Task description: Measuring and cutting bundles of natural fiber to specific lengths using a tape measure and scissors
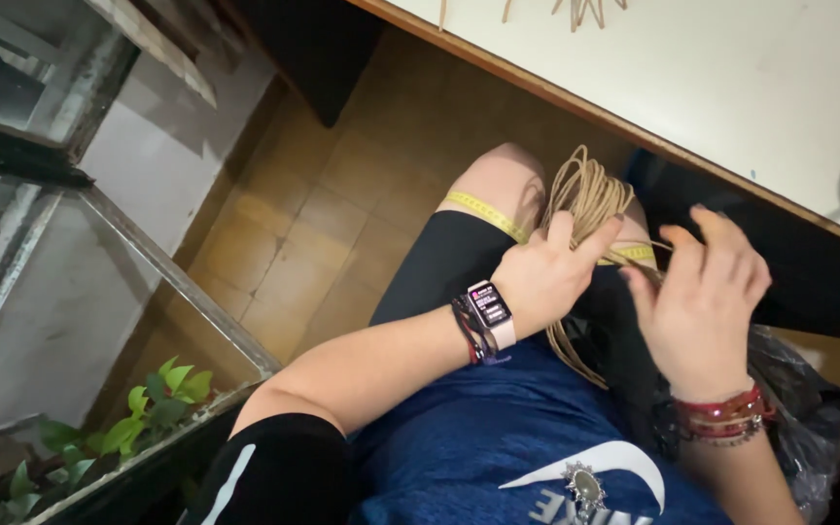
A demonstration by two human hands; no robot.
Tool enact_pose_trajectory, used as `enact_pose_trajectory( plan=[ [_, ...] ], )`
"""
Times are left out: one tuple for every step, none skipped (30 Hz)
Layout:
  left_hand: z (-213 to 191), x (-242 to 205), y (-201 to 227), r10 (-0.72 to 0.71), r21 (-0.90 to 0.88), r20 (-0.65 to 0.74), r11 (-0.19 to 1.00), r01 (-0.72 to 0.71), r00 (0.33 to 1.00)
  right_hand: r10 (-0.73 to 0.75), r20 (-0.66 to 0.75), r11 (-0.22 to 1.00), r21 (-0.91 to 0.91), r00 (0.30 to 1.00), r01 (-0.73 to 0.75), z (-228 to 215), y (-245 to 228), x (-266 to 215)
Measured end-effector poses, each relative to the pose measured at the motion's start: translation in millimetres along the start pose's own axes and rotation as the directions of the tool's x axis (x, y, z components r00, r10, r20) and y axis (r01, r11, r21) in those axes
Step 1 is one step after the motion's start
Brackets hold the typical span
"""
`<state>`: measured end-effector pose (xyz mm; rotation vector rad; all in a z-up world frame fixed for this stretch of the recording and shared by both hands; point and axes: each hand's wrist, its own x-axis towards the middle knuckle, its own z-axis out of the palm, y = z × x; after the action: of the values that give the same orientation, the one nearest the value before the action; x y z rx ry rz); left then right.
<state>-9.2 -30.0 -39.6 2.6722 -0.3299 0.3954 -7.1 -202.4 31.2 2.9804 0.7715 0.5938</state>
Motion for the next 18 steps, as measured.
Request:
enact_pose_trajectory(
  plan=[
    [-0.4, 0.4, -0.1, 0.000, 0.005, -0.003, 1.000, 0.000, 1.000, -0.001, -0.005, 1.000, 0.002, 1.000, 0.001, 7.3, -2.8, 1.4],
    [-0.6, 0.7, -0.2, 0.003, -0.012, 0.004, 1.000, -0.003, 1.000, -0.046, 0.072, 0.999, -0.004, 0.996, 0.046, 14.8, -5.6, 2.8],
    [-0.1, -2.4, 4.1, 0.004, -0.041, 0.018, 0.999, -0.004, 1.000, -0.087, 0.160, 0.996, -0.010, 0.983, 0.089, 19.1, -7.8, -0.8],
    [4.9, -5.5, 5.5, 0.004, -0.047, 0.023, 0.999, -0.003, 1.000, -0.084, 0.168, 0.996, -0.012, 0.982, 0.087, 25.7, -9.7, -4.8],
    [10.1, -4.7, 3.9, 0.017, 0.094, -0.113, 0.996, -0.006, 0.993, -0.080, 0.172, 0.994, -0.063, 0.982, 0.092, 34.5, -11.1, -4.6],
    [14.9, -3.8, 2.2, 0.048, 0.232, -0.244, 0.973, 0.011, 0.969, -0.075, 0.177, 0.989, -0.114, 0.981, 0.096, 43.1, -12.7, -4.1],
    [11.6, -2.8, 1.0, 0.048, 0.235, -0.246, 0.972, 0.012, 0.968, -0.077, 0.174, 0.989, -0.114, 0.982, 0.097, 43.1, -11.1, -3.8],
    [8.4, -1.8, -0.4, 0.049, 0.231, -0.263, 0.973, 0.014, 0.964, -0.050, 0.192, 0.997, -0.046, 0.980, 0.060, 43.2, -9.5, -3.5],
    [5.2, -3.0, -0.8, 0.048, 0.225, -0.274, 0.974, 0.016, 0.960, -0.024, 0.217, 1.000, 0.024, 0.976, 0.019, 42.9, -8.7, -5.3],
    [3.6, -3.1, -2.2, 0.046, 0.227, -0.271, 0.974, 0.017, 0.962, -0.025, 0.220, 0.999, 0.028, 0.975, 0.019, 48.1, 1.3, -10.1],
    [2.0, -1.5, -4.3, 0.034, 0.214, -0.235, 0.977, 0.017, 0.971, 0.022, 0.271, 0.988, 0.141, 0.962, -0.062, 53.7, 11.8, -13.7],
    [0.4, 0.2, -6.2, 0.023, 0.200, -0.198, 0.980, 0.017, 0.980, 0.062, 0.326, 0.957, 0.248, 0.943, -0.148, 59.2, 22.4, -17.2],
    [-2.5, -1.1, -6.5, 0.026, 0.199, -0.197, 0.980, 0.014, 0.980, 0.066, 0.326, 0.957, 0.247, 0.943, -0.152, 54.1, 23.1, -16.4],
    [-5.3, -2.4, -6.7, 0.010, 0.154, -0.145, 0.988, 0.012, 0.989, 0.071, 0.291, 0.940, 0.301, 0.954, -0.162, 49.0, 24.0, -15.7],
    [-8.0, -3.2, -8.0, -0.001, 0.110, -0.092, 0.994, 0.012, 0.996, 0.078, 0.254, 0.919, 0.355, 0.964, -0.168, 44.9, 24.3, -14.2],
    [-6.6, -2.8, -10.4, 0.004, 0.111, -0.092, 0.994, 0.007, 0.996, 0.083, 0.251, 0.919, 0.355, 0.964, -0.171, 49.2, 30.3, -17.4],
    [-5.1, -3.7, -10.7, -0.007, 0.056, -0.038, 0.998, 0.009, 0.999, 0.093, 0.271, 0.919, 0.347, 0.958, -0.187, 51.7, 36.7, -23.2],
    [-3.5, -4.7, -10.8, -0.014, 0.001, 0.018, 1.000, 0.014, 1.000, 0.103, 0.291, 0.918, 0.340, 0.951, -0.203, 54.1, 43.2, -29.2]
  ],
)
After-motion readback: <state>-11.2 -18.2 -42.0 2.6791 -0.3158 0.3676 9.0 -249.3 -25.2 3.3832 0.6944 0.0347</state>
